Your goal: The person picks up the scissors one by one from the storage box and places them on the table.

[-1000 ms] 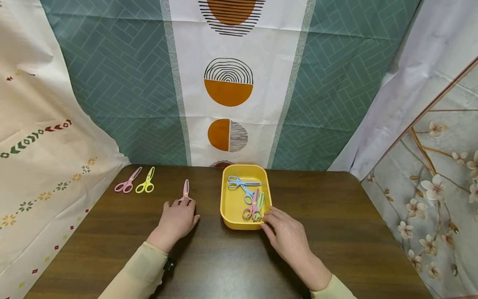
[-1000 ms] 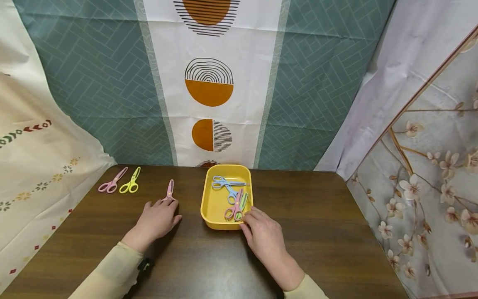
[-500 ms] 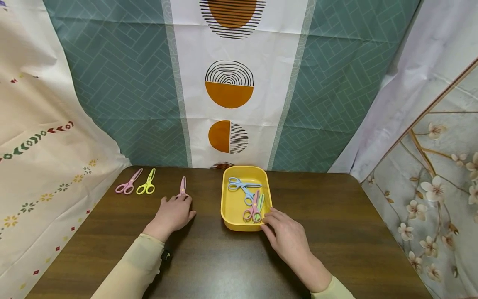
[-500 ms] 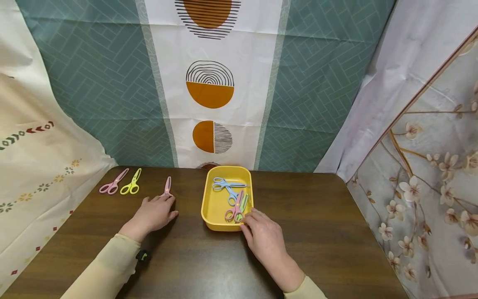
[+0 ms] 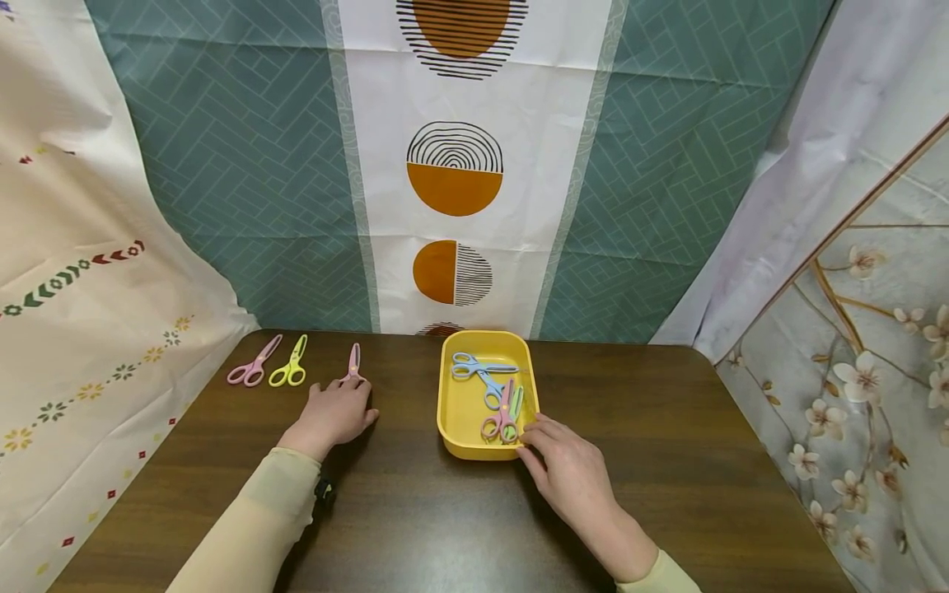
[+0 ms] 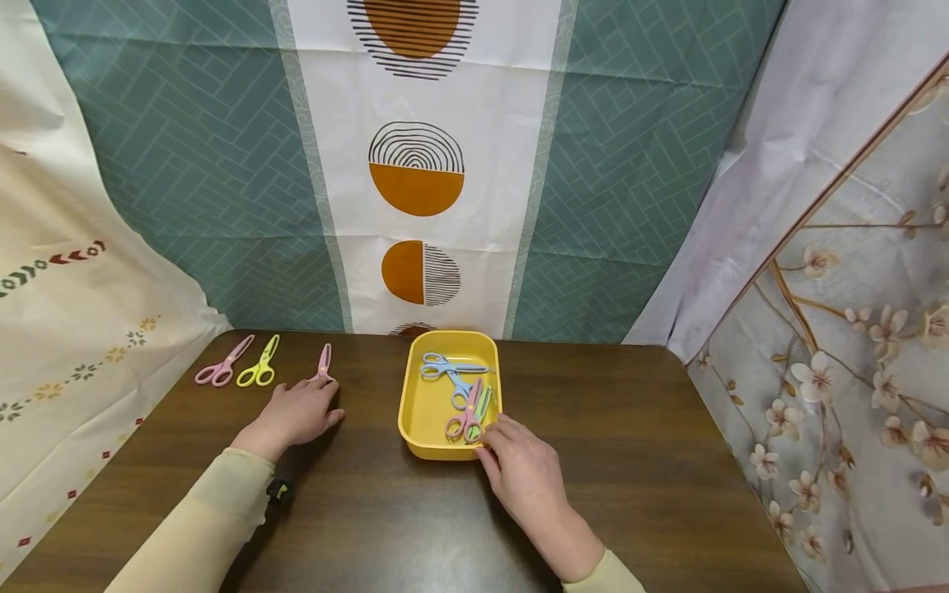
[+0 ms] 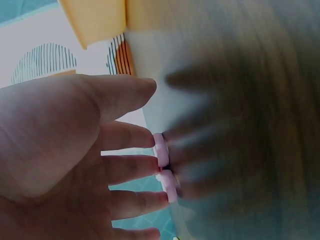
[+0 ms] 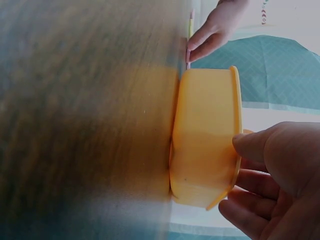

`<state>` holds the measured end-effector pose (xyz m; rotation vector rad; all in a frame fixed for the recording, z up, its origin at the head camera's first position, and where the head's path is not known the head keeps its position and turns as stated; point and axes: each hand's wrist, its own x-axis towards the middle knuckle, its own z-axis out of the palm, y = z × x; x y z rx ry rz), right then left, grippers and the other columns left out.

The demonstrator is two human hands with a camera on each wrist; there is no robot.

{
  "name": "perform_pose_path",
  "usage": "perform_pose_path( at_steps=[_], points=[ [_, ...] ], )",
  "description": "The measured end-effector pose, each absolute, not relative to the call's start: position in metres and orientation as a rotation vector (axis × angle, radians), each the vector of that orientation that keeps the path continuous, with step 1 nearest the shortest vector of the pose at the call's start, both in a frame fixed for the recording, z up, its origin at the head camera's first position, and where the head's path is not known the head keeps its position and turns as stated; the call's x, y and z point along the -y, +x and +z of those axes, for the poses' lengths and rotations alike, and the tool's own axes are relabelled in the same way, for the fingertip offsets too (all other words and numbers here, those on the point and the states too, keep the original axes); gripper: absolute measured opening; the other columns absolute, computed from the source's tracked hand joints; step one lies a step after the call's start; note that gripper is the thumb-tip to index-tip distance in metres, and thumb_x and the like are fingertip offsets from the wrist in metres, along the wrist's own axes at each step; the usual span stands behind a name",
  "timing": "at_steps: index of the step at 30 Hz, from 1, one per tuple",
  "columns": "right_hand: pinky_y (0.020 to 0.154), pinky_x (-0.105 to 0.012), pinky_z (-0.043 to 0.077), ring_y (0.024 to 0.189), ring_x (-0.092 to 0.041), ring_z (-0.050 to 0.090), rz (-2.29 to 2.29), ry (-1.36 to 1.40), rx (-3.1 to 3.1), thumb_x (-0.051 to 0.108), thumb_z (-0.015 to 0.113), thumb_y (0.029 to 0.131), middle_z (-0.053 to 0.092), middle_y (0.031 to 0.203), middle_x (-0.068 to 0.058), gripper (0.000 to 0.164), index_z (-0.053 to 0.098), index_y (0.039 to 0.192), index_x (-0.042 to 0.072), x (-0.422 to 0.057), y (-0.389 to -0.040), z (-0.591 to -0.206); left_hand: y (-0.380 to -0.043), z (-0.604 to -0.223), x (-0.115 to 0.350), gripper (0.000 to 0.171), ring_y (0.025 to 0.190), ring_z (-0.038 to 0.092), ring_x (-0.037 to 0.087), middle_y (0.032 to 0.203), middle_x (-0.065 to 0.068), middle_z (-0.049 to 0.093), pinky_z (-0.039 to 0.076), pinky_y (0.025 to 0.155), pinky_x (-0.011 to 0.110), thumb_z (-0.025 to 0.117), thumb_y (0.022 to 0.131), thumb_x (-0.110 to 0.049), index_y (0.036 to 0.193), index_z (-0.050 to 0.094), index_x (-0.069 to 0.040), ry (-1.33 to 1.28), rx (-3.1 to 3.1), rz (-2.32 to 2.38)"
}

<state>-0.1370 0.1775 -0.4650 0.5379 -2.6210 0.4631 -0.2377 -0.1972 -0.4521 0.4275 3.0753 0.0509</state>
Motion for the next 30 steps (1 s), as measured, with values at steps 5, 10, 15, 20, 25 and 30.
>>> perform_pose_path(
  at_steps=[5,10,15,20,25,30],
  points=[
    [0.101,-0.051,0.060,0.130,-0.025,0.071,0.455,0.539,2.620,0.028,0.090,0.095,0.081,0.122,-0.003,0.017,0.085,0.107,0.016,-0.177,-0.137,-0.465,-0.245,-0.453,0.204,0.047,0.133,0.060,0.053,0.152,0.028,0.060,0.041,0.105,0.081,0.073,0.107,-0.032,0.139,0.067,0.002,0.420,-3.073,0.061],
    [0.102,-0.051,0.060,0.129,-0.025,0.072,0.458,0.544,2.614,0.028,0.090,0.095,0.081,0.122,-0.003,0.017,0.085,0.107,0.016,-0.177,-0.137,-0.465,-0.252,-0.456,0.211,0.050,0.139,0.055,0.054,0.157,0.028,0.055,0.038,0.108,0.082,0.071,0.108,-0.031,0.146,0.064,0.001,0.408,-3.064,0.084],
    [0.102,-0.051,0.060,0.129,-0.026,0.072,0.451,0.541,2.617,0.028,0.090,0.095,0.081,0.123,-0.004,0.018,0.085,0.107,0.016,-0.177,-0.137,-0.465,-0.256,-0.458,0.216,0.054,0.143,0.051,0.056,0.161,0.029,0.051,0.035,0.110,0.083,0.070,0.108,-0.032,0.150,0.061,0.001,0.401,-3.046,0.102],
    [0.102,-0.051,0.060,0.129,-0.026,0.072,0.449,0.537,2.623,0.029,0.090,0.096,0.081,0.123,-0.004,0.018,0.085,0.108,0.016,-0.177,-0.137,-0.465,-0.257,-0.457,0.219,0.056,0.144,0.049,0.057,0.161,0.031,0.050,0.035,0.111,0.084,0.071,0.108,-0.035,0.149,0.060,0.002,0.396,-3.047,0.105],
    [0.101,-0.050,0.060,0.130,-0.025,0.072,0.448,0.541,2.612,0.029,0.090,0.096,0.081,0.121,-0.002,0.018,0.085,0.107,0.016,-0.177,-0.137,-0.466,-0.259,-0.454,0.224,0.055,0.143,0.050,0.057,0.160,0.031,0.050,0.034,0.111,0.084,0.070,0.109,-0.034,0.148,0.061,0.003,0.403,-3.049,0.123],
    [0.101,-0.050,0.060,0.130,-0.025,0.072,0.452,0.547,2.602,0.028,0.090,0.096,0.081,0.119,-0.002,0.018,0.085,0.106,0.015,-0.178,-0.137,-0.466,-0.263,-0.455,0.229,0.054,0.139,0.053,0.058,0.156,0.032,0.054,0.036,0.108,0.084,0.070,0.109,-0.035,0.145,0.062,0.004,0.432,-3.068,0.142]
  ],
)
